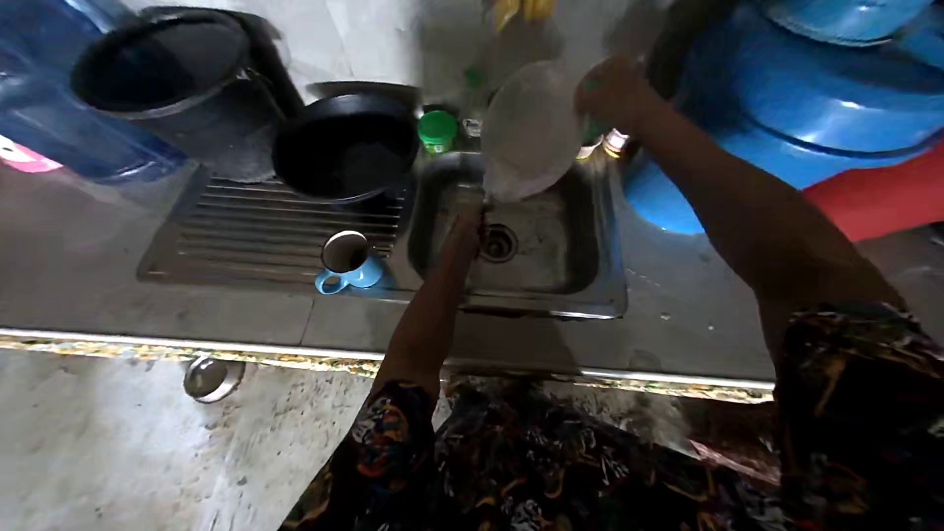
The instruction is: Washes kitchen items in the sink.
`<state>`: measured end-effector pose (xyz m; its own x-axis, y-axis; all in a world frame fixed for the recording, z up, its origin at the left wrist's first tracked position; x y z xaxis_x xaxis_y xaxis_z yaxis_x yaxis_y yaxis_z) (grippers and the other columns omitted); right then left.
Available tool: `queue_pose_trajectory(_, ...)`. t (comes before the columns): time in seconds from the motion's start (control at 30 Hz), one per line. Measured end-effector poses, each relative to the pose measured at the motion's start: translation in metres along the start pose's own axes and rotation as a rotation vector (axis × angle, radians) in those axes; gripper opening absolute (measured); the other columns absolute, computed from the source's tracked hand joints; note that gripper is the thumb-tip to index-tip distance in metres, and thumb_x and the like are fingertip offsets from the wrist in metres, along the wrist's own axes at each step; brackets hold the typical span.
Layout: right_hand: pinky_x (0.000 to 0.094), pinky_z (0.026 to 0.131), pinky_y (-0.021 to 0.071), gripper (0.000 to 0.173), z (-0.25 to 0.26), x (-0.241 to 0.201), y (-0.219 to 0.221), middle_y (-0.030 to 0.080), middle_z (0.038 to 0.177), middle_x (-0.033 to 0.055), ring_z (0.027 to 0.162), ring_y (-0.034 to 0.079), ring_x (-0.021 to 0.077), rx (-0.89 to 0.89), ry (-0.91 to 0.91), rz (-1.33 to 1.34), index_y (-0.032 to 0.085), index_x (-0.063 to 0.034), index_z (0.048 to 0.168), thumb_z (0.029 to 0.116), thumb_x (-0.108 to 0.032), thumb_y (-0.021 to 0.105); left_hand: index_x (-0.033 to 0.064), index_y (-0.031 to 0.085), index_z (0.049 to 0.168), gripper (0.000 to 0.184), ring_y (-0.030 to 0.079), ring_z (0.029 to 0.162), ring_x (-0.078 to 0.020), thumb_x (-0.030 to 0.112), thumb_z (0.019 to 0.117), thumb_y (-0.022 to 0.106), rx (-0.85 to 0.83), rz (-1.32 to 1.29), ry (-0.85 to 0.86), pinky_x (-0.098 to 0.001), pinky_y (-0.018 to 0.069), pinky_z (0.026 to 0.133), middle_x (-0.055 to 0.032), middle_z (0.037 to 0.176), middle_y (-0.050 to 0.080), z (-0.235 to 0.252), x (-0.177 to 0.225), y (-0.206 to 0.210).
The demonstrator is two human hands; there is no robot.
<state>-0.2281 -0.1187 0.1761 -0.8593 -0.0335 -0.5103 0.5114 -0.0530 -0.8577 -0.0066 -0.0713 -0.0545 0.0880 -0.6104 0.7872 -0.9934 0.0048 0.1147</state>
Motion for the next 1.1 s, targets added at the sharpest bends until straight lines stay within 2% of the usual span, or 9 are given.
queue_pose_trajectory(0.07, 0.0628, 0.111, 0.0369, 0.041, -0.014, -0.022, 0.006, 0.054, 0.137, 0.0365, 0.133, 0.049, 0.0509, -0.031, -0.081, -0.212, 0.057, 0.0125, 0.132, 0.1022, -0.016, 0.058, 0.0012, 0.058, 0.112, 0.021, 0.05, 0.057, -0.01, 0.017, 0.1079, 0.046, 0.0, 0.142, -0.016, -0.0236, 0.0471, 0.054, -0.0032, 0.077, 0.054, -0.03, 0.019, 0.026)
queue_pose_trajectory(0.2, 0.0662, 0.09, 0.0488, 0.029, -0.046, -0.065, 0.026, 0.062, 0.123, 0.033, 0.116, 0.061, 0.0528, -0.035, -0.171, -0.482, 0.06, 0.0075, 0.126, 0.1032, -0.008, 0.051, -0.0069, 0.052, 0.126, 0.028, 0.059, 0.072, -0.0147, 0.012, 0.1095, 0.04, -0.206, 0.412, 0.088, -0.0285, 0.0536, 0.068, -0.0132, 0.095, 0.061, -0.003, 0.016, 0.052)
queue_pose_trajectory(0.33, 0.0669, 0.081, 0.0507, 0.027, -0.066, -0.062, 0.055, 0.061, 0.12, 0.0338, 0.107, 0.063, 0.0546, -0.083, -0.219, -0.635, 0.058, 0.0098, 0.126, 0.1035, 0.0, 0.047, -0.0026, 0.048, 0.144, 0.04, 0.068, 0.101, -0.0319, 0.017, 0.1087, 0.048, -0.114, 0.95, 0.191, -0.0459, 0.057, 0.089, -0.0254, 0.127, 0.062, 0.037, 0.012, 0.036)
queue_pose_trajectory(0.4, 0.0696, 0.09, 0.0482, 0.03, -0.059, -0.026, 0.062, 0.059, 0.127, 0.0364, 0.118, 0.058, 0.0561, -0.108, -0.107, -0.533, 0.057, 0.011, 0.128, 0.1022, -0.005, 0.053, 0.0012, 0.046, 0.147, 0.044, 0.066, 0.11, -0.0385, 0.019, 0.1071, 0.051, -0.043, 1.094, 0.263, -0.0534, 0.0562, 0.092, -0.0272, 0.136, 0.057, 0.025, 0.025, 0.022)
queue_pose_trajectory(0.5, 0.0671, 0.106, 0.0411, 0.047, -0.049, 0.044, 0.075, 0.053, 0.14, 0.0344, 0.131, 0.051, 0.0527, -0.118, 0.045, -0.161, 0.053, 0.0033, 0.143, 0.0998, -0.013, 0.061, 0.0026, 0.061, 0.133, 0.035, 0.062, 0.12, -0.0427, 0.015, 0.1009, 0.058, 0.083, 1.252, 0.383, -0.0644, 0.0498, 0.097, -0.0248, 0.133, 0.062, -0.017, 0.057, 0.008)
queue_pose_trajectory(0.6, 0.0618, 0.101, 0.0467, 0.044, -0.053, 0.099, 0.128, 0.061, 0.13, 0.0297, 0.119, 0.06, 0.0435, -0.173, 0.22, 0.177, 0.059, 0.0052, 0.133, 0.0998, -0.023, 0.065, 0.0024, 0.065, 0.129, 0.031, 0.058, 0.126, -0.0438, 0.012, 0.1002, 0.057, 0.082, 1.365, 0.447, -0.0652, 0.0475, 0.101, -0.0238, 0.136, 0.061, -0.052, 0.066, 0.009)
queue_pose_trajectory(0.73, 0.0468, 0.079, 0.053, 0.039, -0.072, 0.083, 0.195, 0.064, 0.112, 0.02, 0.089, 0.061, 0.0264, -0.339, 0.356, 0.45, 0.06, 0.0001, 0.13, 0.1005, -0.025, 0.065, -0.0026, 0.063, 0.13, 0.031, 0.056, 0.128, -0.0436, 0.013, 0.1053, 0.053, -0.002, 1.402, 0.474, -0.0613, 0.0458, 0.104, -0.0259, 0.135, 0.06, -0.073, 0.044, 0.008)
queue_pose_trajectory(0.83, 0.0341, 0.073, 0.0514, 0.04, -0.088, 0.061, 0.219, 0.063, 0.11, 0.011, 0.083, 0.057, 0.0153, -0.387, 0.42, 0.639, 0.058, -0.0044, 0.132, 0.1, -0.027, 0.065, -0.0039, 0.061, 0.132, 0.032, 0.053, 0.131, -0.0447, 0.007, 0.1033, 0.054, -0.029, 1.411, 0.471, -0.061, 0.0425, 0.107, -0.0267, 0.137, 0.059, -0.082, 0.036, -0.001)
queue_pose_trajectory(1.1, 0.0437, 0.082, 0.0542, 0.042, -0.071, 0.037, 0.245, 0.065, 0.113, 0.0156, 0.092, 0.062, 0.0221, -0.403, 0.327, 0.623, 0.06, -0.0046, 0.133, 0.0985, -0.027, 0.067, -0.0028, 0.067, 0.119, 0.024, 0.061, 0.119, -0.0403, -0.002, 0.0984, 0.055, 0.182, 1.231, 0.847, -0.0531, 0.0502, 0.102, -0.0245, 0.123, 0.064, -0.154, 0.108, -0.061)
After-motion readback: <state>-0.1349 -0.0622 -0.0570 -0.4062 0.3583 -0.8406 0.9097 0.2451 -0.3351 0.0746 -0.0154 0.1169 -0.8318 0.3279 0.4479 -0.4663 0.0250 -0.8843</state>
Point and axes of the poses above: each hand's wrist, its own z-axis towards the middle knuckle, its own y-axis out of the palm, x = y × z, the point moved 9 cm from there along z, towards the middle knuckle
